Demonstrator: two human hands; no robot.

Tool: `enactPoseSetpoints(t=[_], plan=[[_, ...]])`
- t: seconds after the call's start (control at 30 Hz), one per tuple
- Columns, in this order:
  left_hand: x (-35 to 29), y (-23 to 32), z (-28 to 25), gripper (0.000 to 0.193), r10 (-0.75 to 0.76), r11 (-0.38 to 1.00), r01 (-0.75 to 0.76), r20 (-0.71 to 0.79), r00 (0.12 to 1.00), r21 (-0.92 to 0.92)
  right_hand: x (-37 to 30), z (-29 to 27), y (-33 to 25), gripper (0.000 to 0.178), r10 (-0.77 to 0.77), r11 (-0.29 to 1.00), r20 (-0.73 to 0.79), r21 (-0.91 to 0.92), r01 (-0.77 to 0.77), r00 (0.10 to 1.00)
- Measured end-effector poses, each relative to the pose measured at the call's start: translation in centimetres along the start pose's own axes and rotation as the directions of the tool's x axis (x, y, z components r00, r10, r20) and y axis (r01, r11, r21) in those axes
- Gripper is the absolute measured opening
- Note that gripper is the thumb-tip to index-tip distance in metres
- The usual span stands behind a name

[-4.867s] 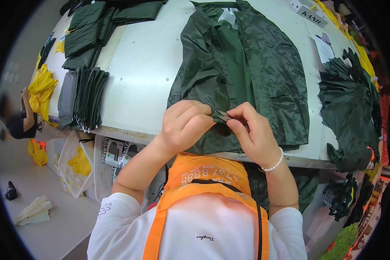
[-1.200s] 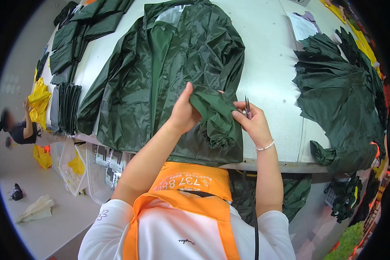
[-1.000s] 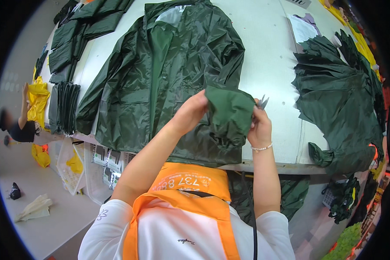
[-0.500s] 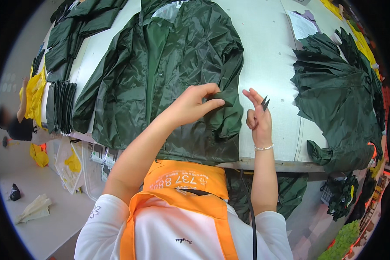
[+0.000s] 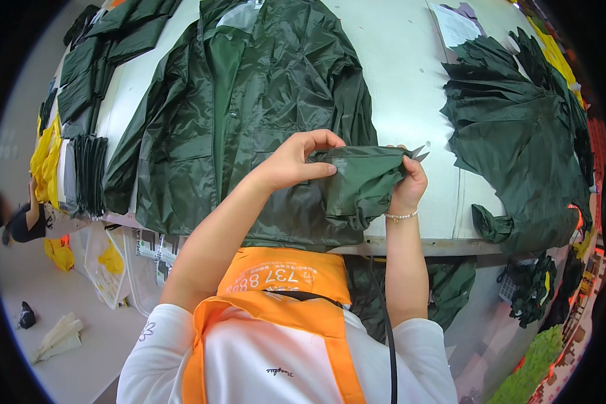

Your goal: The person folds a dark green jacket on a white table, aligning the sleeves and smoothing the fabric. They then unfold the jacket, adjust the collar and cuffs, and zip it closed.

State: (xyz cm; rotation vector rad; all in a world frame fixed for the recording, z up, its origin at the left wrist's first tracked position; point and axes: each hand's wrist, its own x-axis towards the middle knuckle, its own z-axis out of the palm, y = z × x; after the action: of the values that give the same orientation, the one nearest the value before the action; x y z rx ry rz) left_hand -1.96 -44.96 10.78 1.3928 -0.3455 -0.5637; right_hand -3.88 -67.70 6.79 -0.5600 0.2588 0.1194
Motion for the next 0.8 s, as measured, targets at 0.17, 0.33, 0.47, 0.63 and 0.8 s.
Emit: enactPoseSetpoints(t=[0.17,0.33,0.47,0.63,0.8], plan=[[0.1,2.1,0.9,0.051,0.008,0.998,-0.009,-0.02,1.0,-0.056,-0.2,-2.0,-0.4,0.019,0.074,0.994,-0.054,-0.071,-0.078,0.996],[0.0,2.5,0.9,0.052,-0.006,1.0,0.006,-0.092,0.996,0.002,-2.2,-1.9,-3.3,0.036,0.12,0.749,0.232,-0.659,0.065,0.965],[1.4,1.9,1.2,0.043,0.051,0.998,-0.041,-0.307,0.95,0.04,-5.2,3.6,-4.0,0.048,0.173,0.334,0.338,-0.904,0.268,0.925],[2.5,1.8,3.7,0.047,0.057,0.998,-0.048,-0.295,0.954,0.038,-3.3,2.1,-1.3,0.025,-0.325,0.347,0.118,-0.908,0.234,0.938],[1.1,-0.6,3.8,0.054,-0.173,0.971,0.161,-0.051,0.984,-0.179,-0.8,2.7,-0.1,0.041,-0.568,0.335,0.122,-0.869,0.364,0.814]])
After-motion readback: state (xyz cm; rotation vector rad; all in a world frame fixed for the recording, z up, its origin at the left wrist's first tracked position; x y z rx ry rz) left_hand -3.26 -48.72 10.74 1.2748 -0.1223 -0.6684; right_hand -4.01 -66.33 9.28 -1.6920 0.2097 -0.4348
